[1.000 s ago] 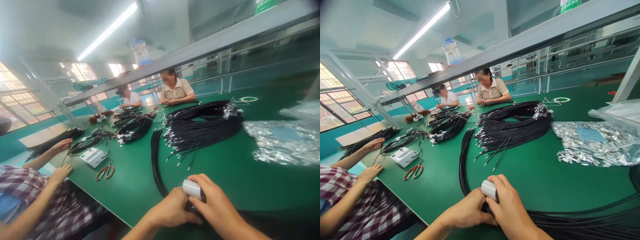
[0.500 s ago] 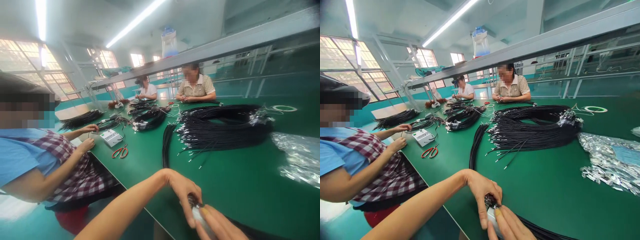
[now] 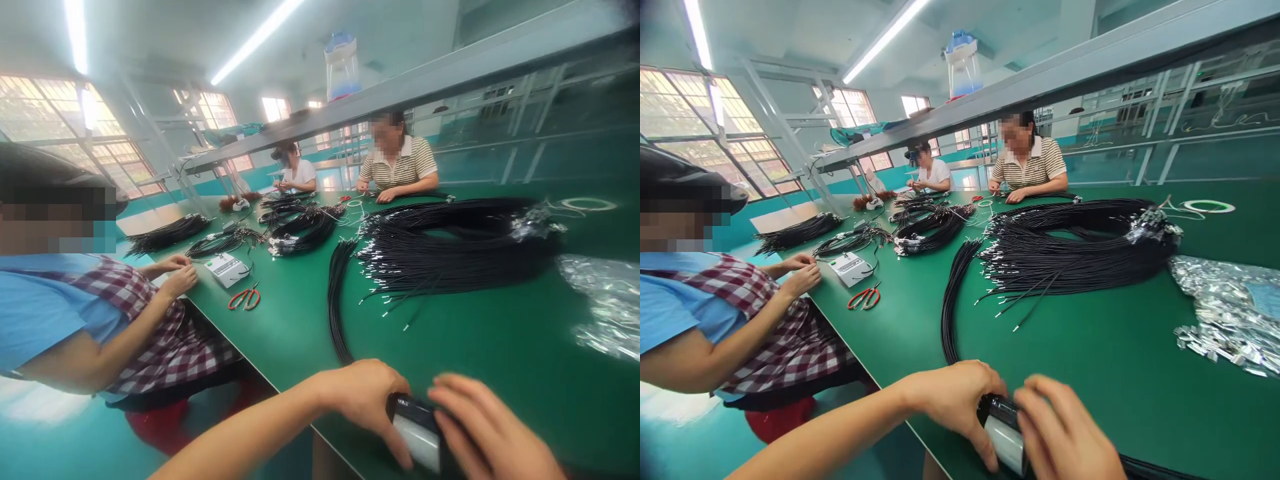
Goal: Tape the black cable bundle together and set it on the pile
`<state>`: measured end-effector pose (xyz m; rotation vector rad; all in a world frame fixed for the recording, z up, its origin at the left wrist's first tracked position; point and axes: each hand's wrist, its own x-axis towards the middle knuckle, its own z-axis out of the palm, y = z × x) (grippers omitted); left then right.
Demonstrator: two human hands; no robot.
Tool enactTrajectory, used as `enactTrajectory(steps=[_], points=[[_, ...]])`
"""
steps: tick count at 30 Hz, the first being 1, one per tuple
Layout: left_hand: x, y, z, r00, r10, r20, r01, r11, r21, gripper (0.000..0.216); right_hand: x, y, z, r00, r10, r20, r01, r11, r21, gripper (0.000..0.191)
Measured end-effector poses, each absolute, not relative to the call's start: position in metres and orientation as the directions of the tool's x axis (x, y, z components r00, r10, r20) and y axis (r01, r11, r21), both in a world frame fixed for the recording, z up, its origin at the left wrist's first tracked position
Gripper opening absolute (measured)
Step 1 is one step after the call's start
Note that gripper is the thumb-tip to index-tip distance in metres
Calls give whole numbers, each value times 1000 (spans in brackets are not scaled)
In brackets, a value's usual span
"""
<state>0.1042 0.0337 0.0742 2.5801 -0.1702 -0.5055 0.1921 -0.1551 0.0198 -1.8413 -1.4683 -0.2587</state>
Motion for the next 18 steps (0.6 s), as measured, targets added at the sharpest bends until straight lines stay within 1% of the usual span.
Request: enactTrajectory(steps=[1,2,3,4,6,7,9,10,11,13,14,16,17,18], points=[[100,31,76,940,-165,-300,-2,-879,476,45,201,-150,28,400,774,490,857,-128,-499,25],[97,28,77,954,-122,-273,17,-890,455,47,209,-143,36,435,831,346,803,-185,-566,27],[94,25,79,967,-84,-242,33,-896,443,48,217,-135,44,441,883,164,738,-253,-625,30],[92,22,80,977,-46,-208,50,-899,434,48,224,-127,52,421,907,3,680,-313,-663,32],[90,16,82,988,20,-155,84,-902,423,48,233,-114,66,339,911,-234,578,-398,-712,34],[90,13,82,989,42,-139,97,-905,414,49,235,-111,73,304,897,-321,513,-438,-738,34],[92,8,80,989,68,-130,113,-918,381,50,235,-109,81,199,857,-476,307,-516,-800,32],[94,6,78,988,75,-135,119,-924,363,51,233,-110,83,121,838,-532,175,-546,-819,32],[95,5,76,987,83,-141,128,-928,350,52,232,-112,84,39,828,-559,43,-560,-827,31],[95,4,72,983,110,-150,157,-922,354,55,231,-115,81,-88,833,-546,-132,-553,-823,28],[95,4,72,980,126,-152,176,-907,383,59,231,-116,79,-115,838,-534,-171,-546,-820,27],[92,6,75,977,149,-155,206,-856,474,68,234,-116,76,-78,835,-544,-175,-549,-817,23],[90,7,77,977,151,-153,209,-829,519,68,235,-115,74,-32,825,-565,-156,-562,-812,20],[88,8,80,978,151,-143,205,-808,553,63,236,-113,74,27,813,-582,-135,-574,-808,18]])
